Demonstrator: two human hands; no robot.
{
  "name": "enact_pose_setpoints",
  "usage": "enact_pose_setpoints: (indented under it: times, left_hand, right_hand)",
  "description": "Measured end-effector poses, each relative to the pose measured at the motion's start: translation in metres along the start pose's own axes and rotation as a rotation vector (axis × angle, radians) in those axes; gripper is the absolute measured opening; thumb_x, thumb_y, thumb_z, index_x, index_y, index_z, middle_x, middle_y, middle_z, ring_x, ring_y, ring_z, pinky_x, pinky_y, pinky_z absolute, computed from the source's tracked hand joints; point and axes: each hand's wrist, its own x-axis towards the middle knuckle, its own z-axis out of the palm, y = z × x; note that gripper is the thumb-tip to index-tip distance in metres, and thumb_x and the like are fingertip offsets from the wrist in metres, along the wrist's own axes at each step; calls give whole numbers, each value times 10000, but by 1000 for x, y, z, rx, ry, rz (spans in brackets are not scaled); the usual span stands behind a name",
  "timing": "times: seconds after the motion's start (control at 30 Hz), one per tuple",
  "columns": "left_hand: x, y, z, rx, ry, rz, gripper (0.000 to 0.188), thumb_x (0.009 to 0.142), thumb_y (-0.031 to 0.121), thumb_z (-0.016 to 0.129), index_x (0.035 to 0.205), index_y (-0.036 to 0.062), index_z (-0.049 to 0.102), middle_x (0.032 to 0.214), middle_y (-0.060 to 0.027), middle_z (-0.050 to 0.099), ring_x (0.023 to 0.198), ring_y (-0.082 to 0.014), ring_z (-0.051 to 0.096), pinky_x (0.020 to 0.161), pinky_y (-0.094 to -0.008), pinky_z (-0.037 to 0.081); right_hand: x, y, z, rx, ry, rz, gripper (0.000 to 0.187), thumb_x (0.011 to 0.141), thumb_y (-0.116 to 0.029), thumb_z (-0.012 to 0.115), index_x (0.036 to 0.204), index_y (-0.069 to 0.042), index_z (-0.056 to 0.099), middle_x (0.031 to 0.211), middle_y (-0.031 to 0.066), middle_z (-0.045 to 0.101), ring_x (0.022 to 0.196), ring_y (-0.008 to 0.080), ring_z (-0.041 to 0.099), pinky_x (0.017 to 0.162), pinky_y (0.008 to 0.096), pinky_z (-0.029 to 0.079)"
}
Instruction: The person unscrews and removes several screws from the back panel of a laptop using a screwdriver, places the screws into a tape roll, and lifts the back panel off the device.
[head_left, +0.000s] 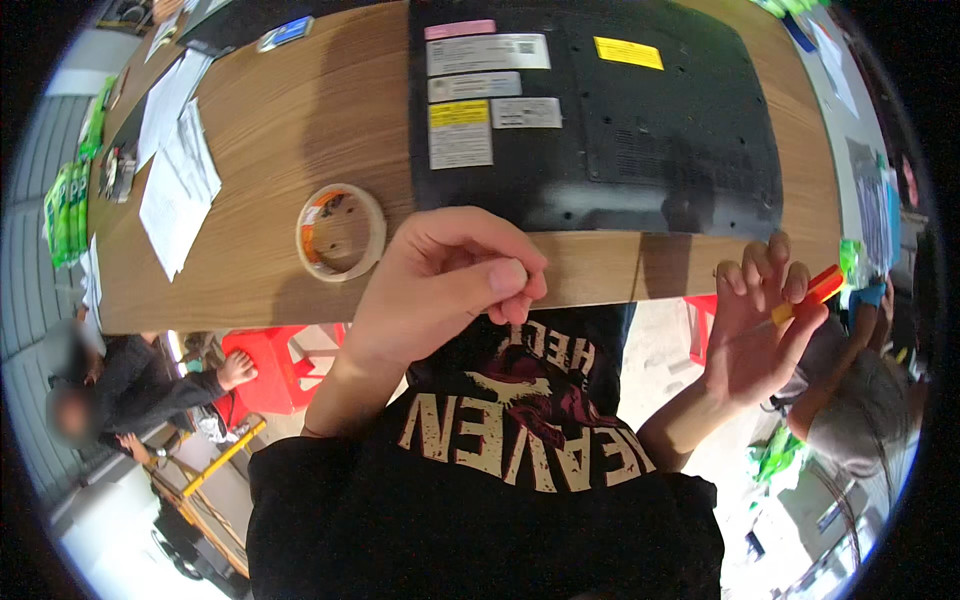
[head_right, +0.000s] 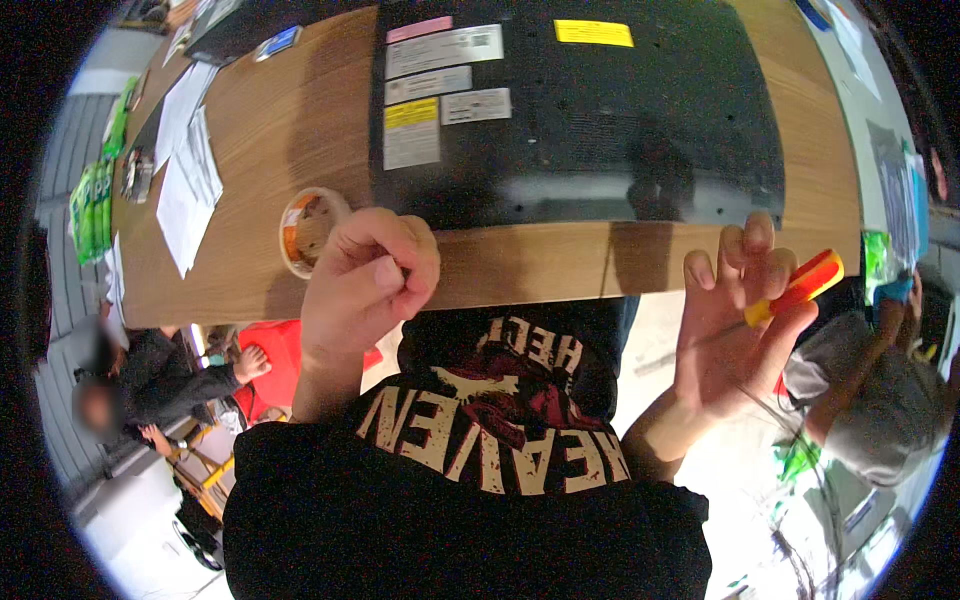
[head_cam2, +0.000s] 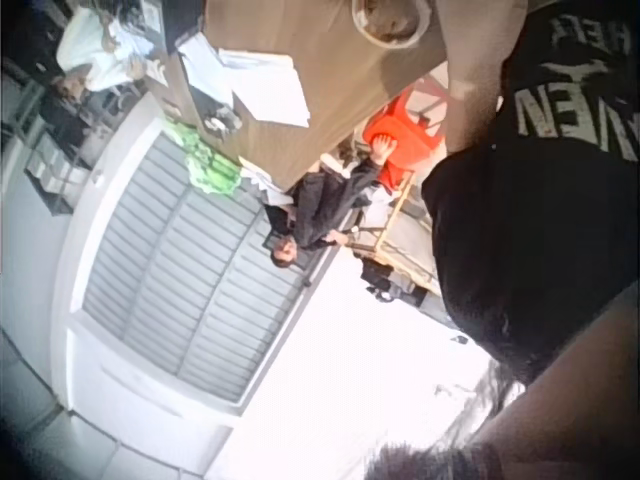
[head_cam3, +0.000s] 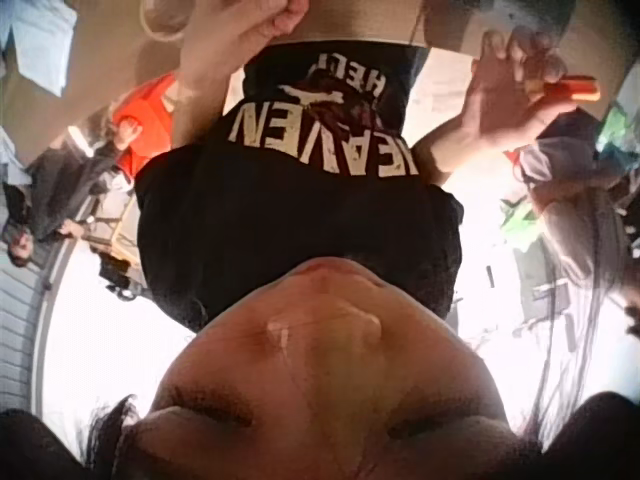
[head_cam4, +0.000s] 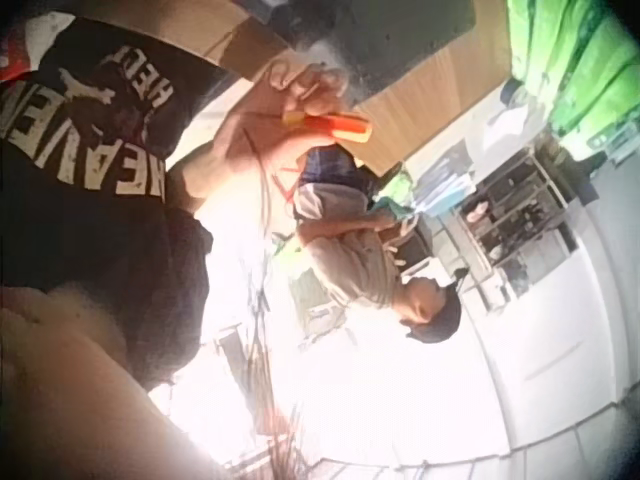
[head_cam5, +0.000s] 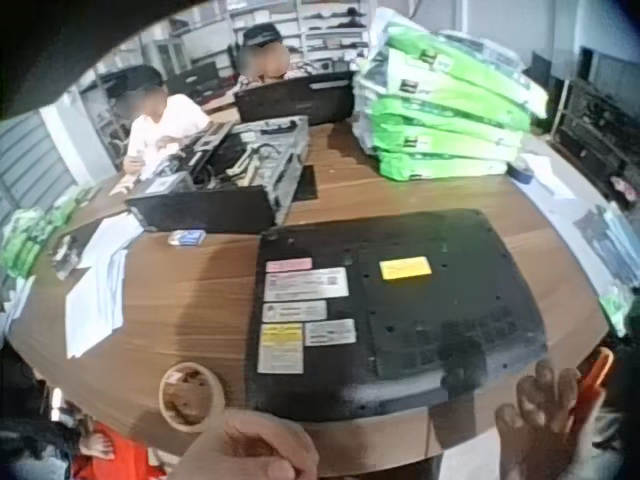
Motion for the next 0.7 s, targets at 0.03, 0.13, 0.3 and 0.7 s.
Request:
enact_pose_setpoints:
  times: [0.03,0.13,0.3,0.7]
  left_hand:
    - [5,-7,3,-28,-63,18,101,836,19,570,903,-30,628,816,-117,626,682,-124,590,593,-231,485]
    - [16,-29,10,-212,-136,-63,134,843,50,585,939,-28,636,828,-105,623,703,-117,576,612,-228,479]
    - [28,-47,23,-462,-182,-235,181,865,80,575,1011,-19,614,850,-100,624,775,-127,591,653,-227,485]
    - [26,-49,39,-107,-36,-210,266,868,135,592,1093,-6,591,833,-107,652,724,-133,622,670,-247,510]
  right_hand:
    - [0,-1,0,-39,-66,-89,309,923,-329,489,980,-39,401,858,44,340,585,87,309,514,197,279]
    - [-11,-21,-11,-103,-133,-196,378,891,-410,497,974,-62,374,779,40,362,552,96,333,463,205,313]
    - [-31,-29,3,-141,-168,-284,431,881,-434,482,1016,-63,310,750,204,538,445,186,519,341,222,435]
    - [-42,-19,8,-46,-26,-414,313,895,-389,474,983,-128,326,754,263,589,538,333,616,400,390,549]
